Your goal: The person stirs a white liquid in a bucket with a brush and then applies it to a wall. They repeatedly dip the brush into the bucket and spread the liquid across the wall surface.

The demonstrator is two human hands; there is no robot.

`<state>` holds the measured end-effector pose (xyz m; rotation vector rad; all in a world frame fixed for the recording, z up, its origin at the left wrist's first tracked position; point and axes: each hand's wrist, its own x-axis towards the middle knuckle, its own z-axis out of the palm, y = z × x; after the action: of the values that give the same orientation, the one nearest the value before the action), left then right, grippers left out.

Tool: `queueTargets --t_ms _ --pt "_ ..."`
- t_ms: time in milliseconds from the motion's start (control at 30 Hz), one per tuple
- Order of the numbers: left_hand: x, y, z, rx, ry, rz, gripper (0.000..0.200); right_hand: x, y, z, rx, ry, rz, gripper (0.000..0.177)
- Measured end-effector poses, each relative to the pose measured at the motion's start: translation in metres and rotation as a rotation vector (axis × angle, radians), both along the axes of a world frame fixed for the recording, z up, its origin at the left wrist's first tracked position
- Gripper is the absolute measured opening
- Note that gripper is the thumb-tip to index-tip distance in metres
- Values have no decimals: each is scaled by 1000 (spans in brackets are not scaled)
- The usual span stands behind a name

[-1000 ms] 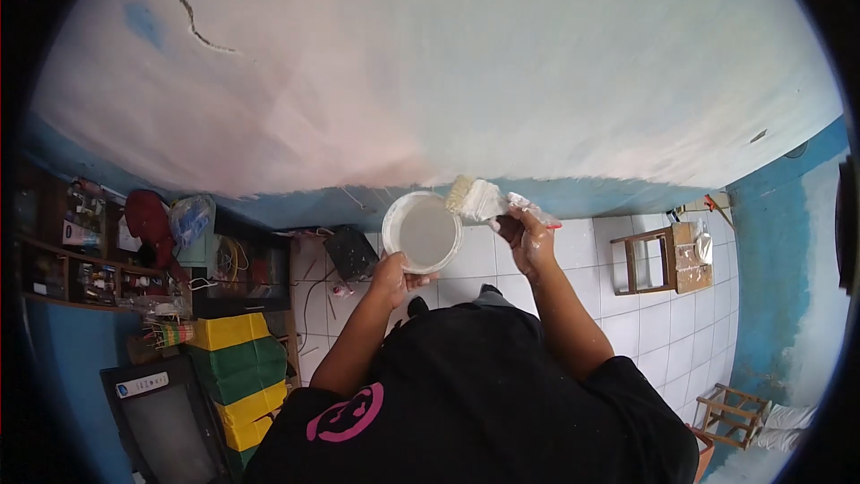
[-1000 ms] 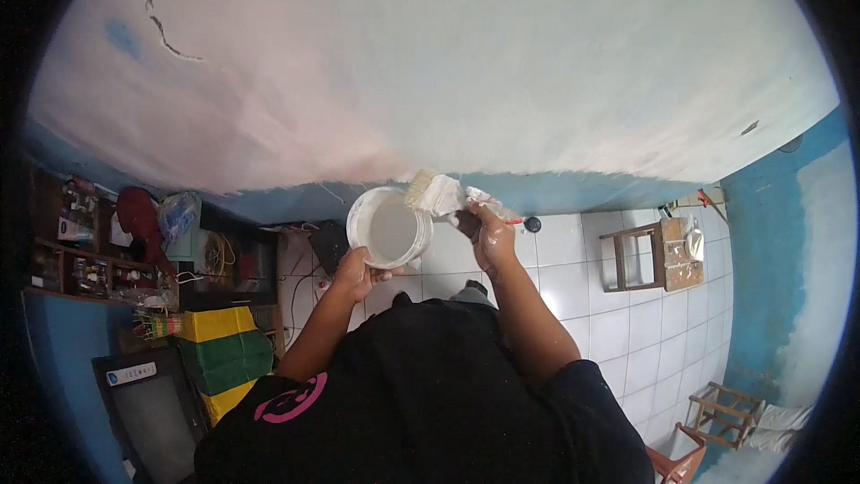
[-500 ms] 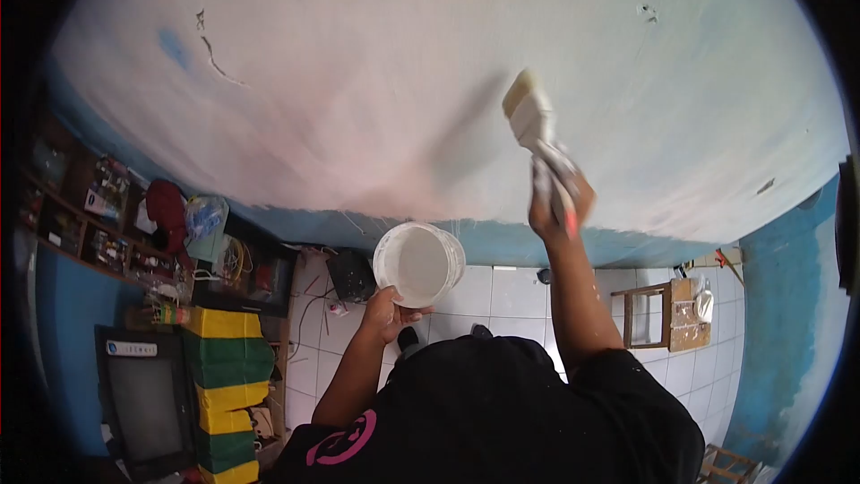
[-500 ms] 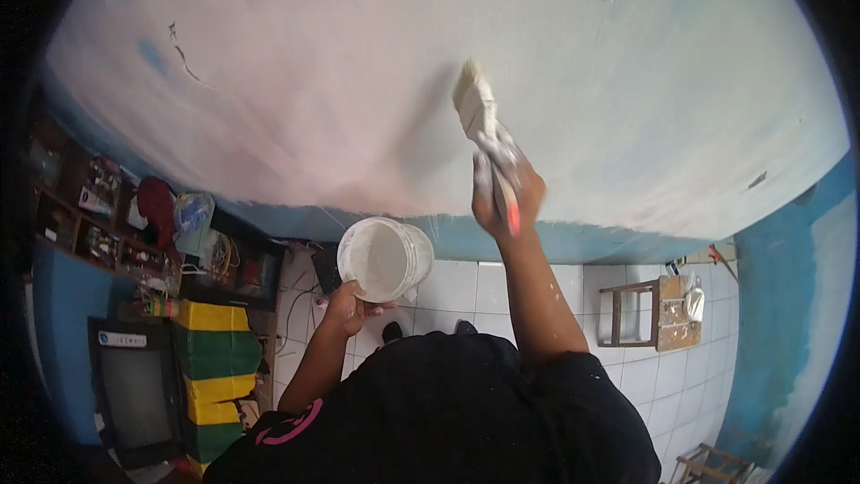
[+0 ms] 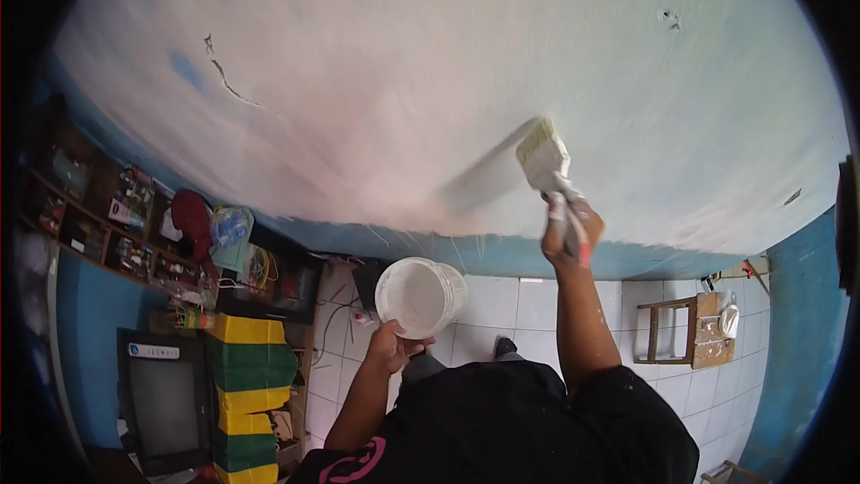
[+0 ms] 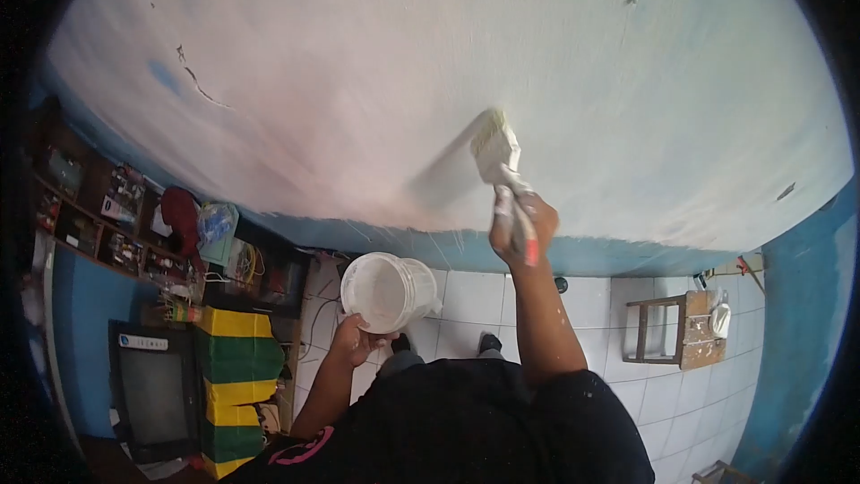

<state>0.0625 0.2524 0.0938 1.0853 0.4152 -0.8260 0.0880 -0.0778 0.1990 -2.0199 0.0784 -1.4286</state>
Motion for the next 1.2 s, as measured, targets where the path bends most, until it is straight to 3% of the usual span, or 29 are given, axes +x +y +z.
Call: queueTargets --t_ms 100,200,267,300,333,367,400,433,533,567,600,633,667,700,767,867,933,1067,1133,1200 --pt "20 14 -25 -55 53 -85 56 -26 14 31 120 -44 -55 28" --pt "47 26 -18 -19 44 -209 52 10 26 38 482 -486 139 31" --pt "61 32 -7 40 -31 -311 48 40 22 12 358 -273 -37 28" --pt "68 39 -10 42 -28 -329 47 38 26 -9 165 26 -216 26" --pt "74 47 -15 44 -27 -350 47 59 29 -69 472 -199 -61 25" --pt "84 54 -19 42 -31 -370 46 52 39 -92 54 -164 -288 25" --pt "92 58 -18 34 -39 -381 48 54 63 -117 440 -323 -124 22" --pt "94 64 -15 27 -37 -385 50 46 85 -127 983 -363 90 20" --pt "105 89 -29 28 30 -443 50 31 101 -168 1305 37 58 26" --pt "110 94 -31 30 36 -459 49 34 95 -173 1371 26 45 30" --pt "114 101 -32 35 43 -471 49 37 85 -173 1308 145 -16 30" --pt "120 108 -36 29 58 -491 48 47 86 -132 1273 8 -41 32" --pt "127 113 -42 23 75 -509 48 52 72 -118 1075 -61 12 32" --pt "133 117 -46 15 89 -525 47 56 88 -42 1149 -142 31 33" --pt "143 121 -40 18 46 -548 49 52 92 20 936 -221 75 36" --pt "154 129 -28 8 12 -552 50 55 100 43 656 -440 149 33" --pt "160 135 -30 25 15 -526 51 65 103 7 481 -403 185 33" --pt "165 160 -36 82 21 -548 52 79 138 -149 1067 -255 107 36" --pt "169 167 -35 68 9 -590 52 68 167 -183 1274 -120 -12 26" --pt "173 178 -32 54 12 -615 52 64 166 -190 1249 121 -86 23"
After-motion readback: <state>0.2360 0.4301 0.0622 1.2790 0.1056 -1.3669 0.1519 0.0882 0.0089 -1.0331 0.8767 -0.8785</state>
